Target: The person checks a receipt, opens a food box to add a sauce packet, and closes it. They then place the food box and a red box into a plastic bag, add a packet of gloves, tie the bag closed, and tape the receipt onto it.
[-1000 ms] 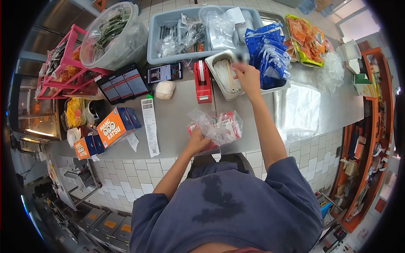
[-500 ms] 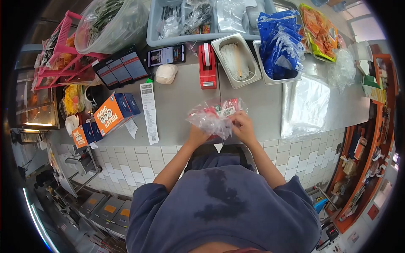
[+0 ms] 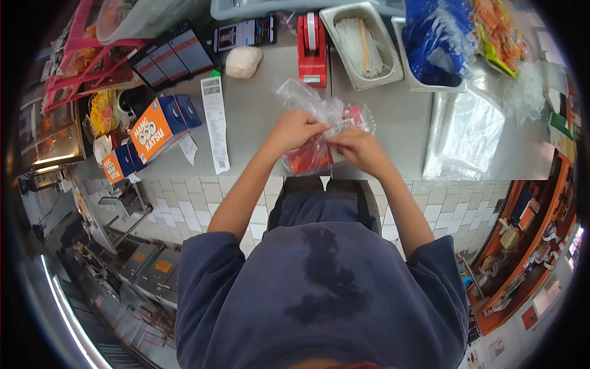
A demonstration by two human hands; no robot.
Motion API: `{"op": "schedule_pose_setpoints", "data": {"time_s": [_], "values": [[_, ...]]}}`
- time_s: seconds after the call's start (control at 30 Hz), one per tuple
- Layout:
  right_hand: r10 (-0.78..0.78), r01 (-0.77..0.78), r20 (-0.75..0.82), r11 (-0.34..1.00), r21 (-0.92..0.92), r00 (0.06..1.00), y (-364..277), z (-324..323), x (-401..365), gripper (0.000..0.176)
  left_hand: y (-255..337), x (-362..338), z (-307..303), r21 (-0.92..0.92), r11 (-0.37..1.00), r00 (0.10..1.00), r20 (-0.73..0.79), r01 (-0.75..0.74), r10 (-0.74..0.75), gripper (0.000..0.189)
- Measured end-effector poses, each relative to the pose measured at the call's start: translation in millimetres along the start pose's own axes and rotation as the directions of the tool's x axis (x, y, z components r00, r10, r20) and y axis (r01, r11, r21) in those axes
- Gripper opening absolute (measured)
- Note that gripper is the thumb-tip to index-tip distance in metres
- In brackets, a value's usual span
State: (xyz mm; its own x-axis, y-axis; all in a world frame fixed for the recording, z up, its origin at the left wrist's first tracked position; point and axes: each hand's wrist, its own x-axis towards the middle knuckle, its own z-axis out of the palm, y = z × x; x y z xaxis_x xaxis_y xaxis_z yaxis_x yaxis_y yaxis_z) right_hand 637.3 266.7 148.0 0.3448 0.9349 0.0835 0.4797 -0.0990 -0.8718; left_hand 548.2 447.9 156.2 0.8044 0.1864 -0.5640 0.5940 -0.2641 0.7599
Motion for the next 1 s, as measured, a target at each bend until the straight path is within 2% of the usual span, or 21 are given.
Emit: {"op": "schedule_pose_setpoints", "data": {"time_s": [0.1,0.17,0.23,0.27,0.33,0.7,0.77,0.9,0.97,1.0], "values": [[0.094,-0.096,-0.039,0.994,-0.047,0.995,-3,2,3,0.012,7,0,-1,0.023,1.0,1.0,-0.007,0.017,-0.017,0.045],[0.08,-0.085,-0.08,0.995,-0.056,0.994,-1,8,4,0.01,10,0,-3,0.068,0.997,1.0,-0.009,0.03,-0.029,0.044],[0.147,-0.154,-0.102,0.986,-0.063,0.984,-5,8,3,0.012,13,0,-6,0.064,0.992,0.994,0.029,0.107,-0.109,0.04],[0.172,-0.177,-0.091,0.983,-0.049,0.981,-7,9,2,0.012,13,-1,-5,0.069,0.984,0.984,0.051,0.166,-0.17,0.037],[0.212,-0.206,-0.128,0.977,0.063,0.969,-7,10,4,0.011,13,-2,-4,0.074,0.983,0.985,0.041,0.166,-0.17,0.037],[0.167,-0.168,-0.19,0.986,0.015,0.967,-9,20,5,0.011,17,-6,2,0.156,0.976,0.988,0.01,0.152,-0.156,0.036],[0.149,-0.154,-0.194,0.988,-0.012,0.97,-10,21,5,0.011,14,-10,9,0.169,0.986,0.996,-0.086,0.006,0.008,0.035],[0.182,-0.185,-0.193,0.983,0.005,0.964,-7,14,1,0.011,14,-15,12,0.192,0.981,0.987,-0.162,0.015,0.016,0.036],[0.202,-0.207,-0.182,0.978,-0.01,0.962,-7,10,0,0.011,16,-17,13,0.091,0.996,0.963,-0.268,0.014,0.011,0.032],[0.225,-0.224,-0.189,0.974,0.026,0.956,-8,9,0,0.011,16,-17,12,0.089,0.996,0.964,-0.266,0.016,0.008,0.032]]}}
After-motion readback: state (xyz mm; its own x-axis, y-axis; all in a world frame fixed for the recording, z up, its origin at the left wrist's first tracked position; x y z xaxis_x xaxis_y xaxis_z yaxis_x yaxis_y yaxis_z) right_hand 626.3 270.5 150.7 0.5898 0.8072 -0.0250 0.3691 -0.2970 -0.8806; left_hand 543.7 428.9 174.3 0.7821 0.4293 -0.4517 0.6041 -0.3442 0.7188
